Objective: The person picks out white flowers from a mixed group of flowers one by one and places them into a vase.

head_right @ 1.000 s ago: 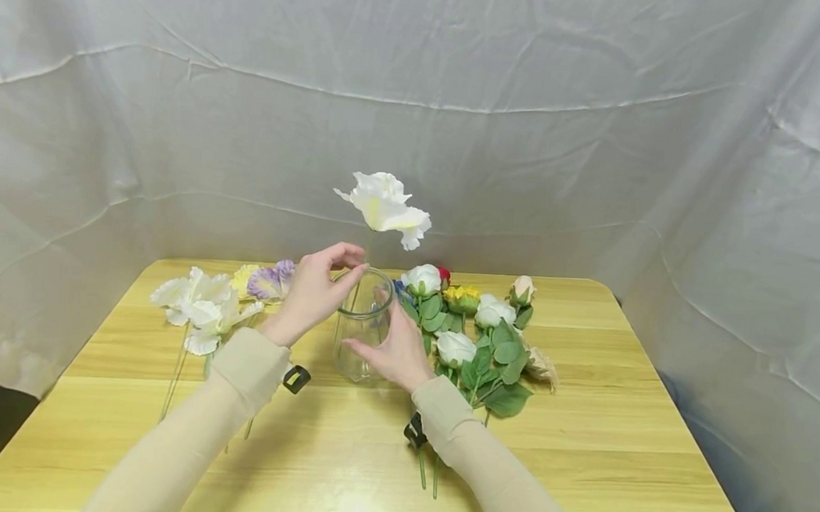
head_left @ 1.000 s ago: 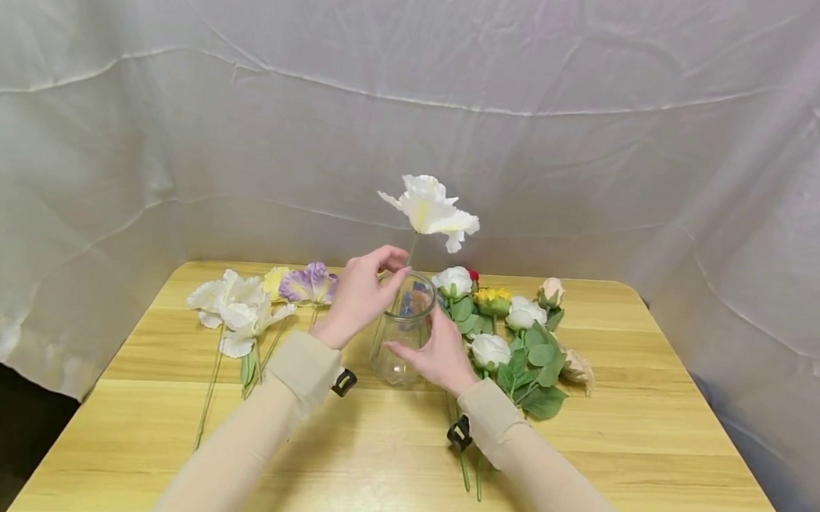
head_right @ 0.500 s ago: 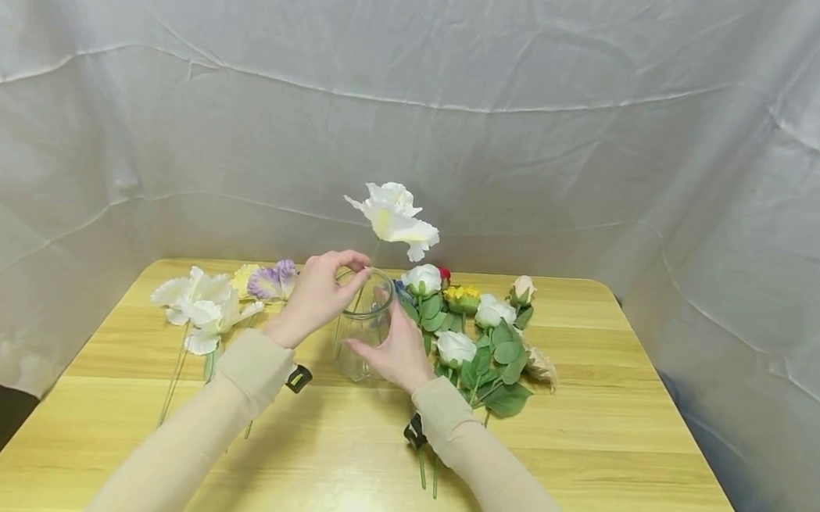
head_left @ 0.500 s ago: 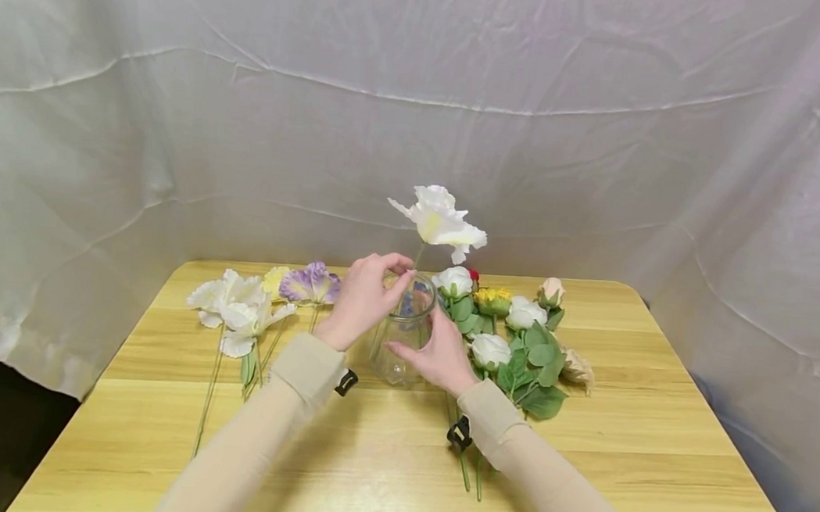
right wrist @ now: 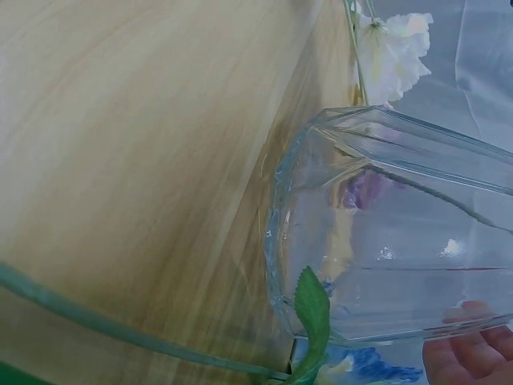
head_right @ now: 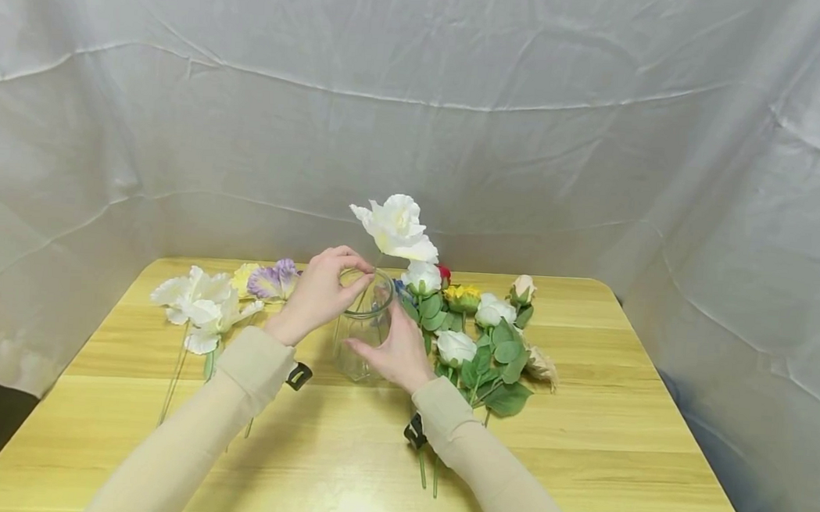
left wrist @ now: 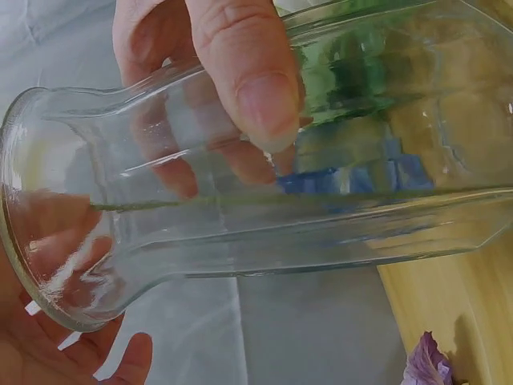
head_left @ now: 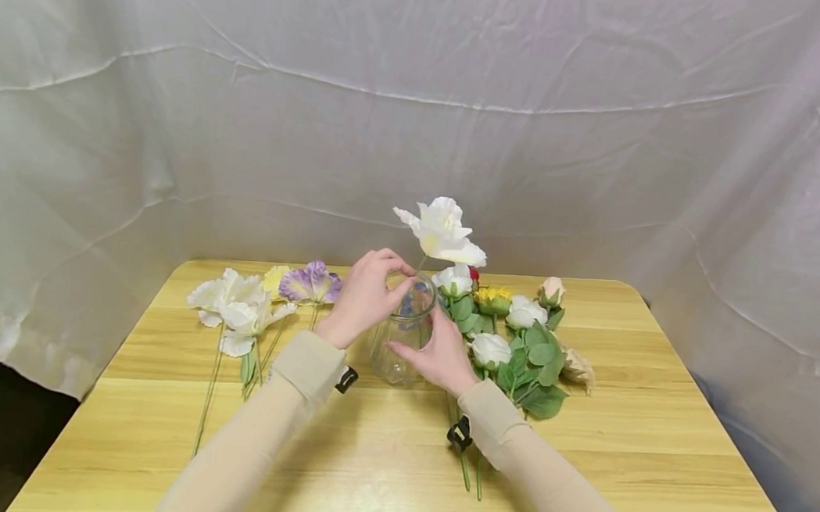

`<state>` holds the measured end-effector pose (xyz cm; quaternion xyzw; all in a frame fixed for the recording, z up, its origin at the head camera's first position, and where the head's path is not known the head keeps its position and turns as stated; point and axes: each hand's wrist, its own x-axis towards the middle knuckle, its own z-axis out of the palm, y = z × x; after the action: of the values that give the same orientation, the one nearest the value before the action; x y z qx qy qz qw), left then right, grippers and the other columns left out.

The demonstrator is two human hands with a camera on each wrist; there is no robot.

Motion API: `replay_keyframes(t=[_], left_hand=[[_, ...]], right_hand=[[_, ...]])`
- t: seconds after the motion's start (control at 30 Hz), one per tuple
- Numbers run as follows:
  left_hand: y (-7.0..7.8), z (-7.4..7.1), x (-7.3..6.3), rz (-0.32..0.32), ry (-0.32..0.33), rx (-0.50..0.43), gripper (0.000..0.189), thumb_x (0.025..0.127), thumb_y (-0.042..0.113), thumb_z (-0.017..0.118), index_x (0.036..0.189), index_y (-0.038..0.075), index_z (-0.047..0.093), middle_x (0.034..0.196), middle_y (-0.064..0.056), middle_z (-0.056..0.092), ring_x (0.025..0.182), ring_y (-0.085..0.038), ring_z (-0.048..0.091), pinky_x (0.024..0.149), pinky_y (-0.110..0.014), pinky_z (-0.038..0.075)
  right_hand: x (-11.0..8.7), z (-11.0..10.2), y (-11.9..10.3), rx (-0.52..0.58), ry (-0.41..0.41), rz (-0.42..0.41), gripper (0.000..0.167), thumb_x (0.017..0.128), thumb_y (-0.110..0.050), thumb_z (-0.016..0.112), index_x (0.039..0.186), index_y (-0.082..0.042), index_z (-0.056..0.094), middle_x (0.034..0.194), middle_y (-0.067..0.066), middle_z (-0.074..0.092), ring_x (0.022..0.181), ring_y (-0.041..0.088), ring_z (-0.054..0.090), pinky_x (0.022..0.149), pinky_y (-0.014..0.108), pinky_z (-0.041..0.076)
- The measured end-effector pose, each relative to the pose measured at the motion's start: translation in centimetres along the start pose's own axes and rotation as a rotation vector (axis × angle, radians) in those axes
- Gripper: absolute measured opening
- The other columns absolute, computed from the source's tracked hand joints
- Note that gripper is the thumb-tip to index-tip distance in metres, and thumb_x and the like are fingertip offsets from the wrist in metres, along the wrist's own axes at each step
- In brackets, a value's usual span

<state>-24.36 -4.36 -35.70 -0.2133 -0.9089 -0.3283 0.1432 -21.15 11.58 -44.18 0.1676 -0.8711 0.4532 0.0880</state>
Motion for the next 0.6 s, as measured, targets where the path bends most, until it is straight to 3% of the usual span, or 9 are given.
replay_keyframes(t=[0.33, 0.6], left_hand=[[-0.1, -0.08, 0.0, -0.008, -0.019, -0.042, 0.018, 0.095, 0.026, 0.069, 0.103, 0.011, 0.077, 0.113, -0.007, 0.067, 0.108, -0.028, 0.061, 0.093, -0.043, 0.053], [-0.44, 0.02, -0.13, -0.044, -0.005, -0.12, 0.016, 0.096, 0.023, 0.069, 0.104, 0.011, 0.077, 0.111, -0.007, 0.067, 0.105, -0.027, 0.063, 0.092, -0.042, 0.054]], right_hand=[[0.05, 0.01, 0.12, 0.017, -0.011, -0.005, 0.094, 0.077, -0.031, 0.088, 0.153, -0.016, 0.035, 0.139, 0.012, 0.061, 0.127, 0.031, 0.061, 0.111, 0.047, 0.049], [-0.02, 0.02, 0.11, 0.028, -0.016, 0.011, 0.092, 0.078, -0.032, 0.088, 0.152, -0.013, 0.037, 0.136, 0.01, 0.063, 0.127, 0.029, 0.061, 0.11, 0.046, 0.05]])
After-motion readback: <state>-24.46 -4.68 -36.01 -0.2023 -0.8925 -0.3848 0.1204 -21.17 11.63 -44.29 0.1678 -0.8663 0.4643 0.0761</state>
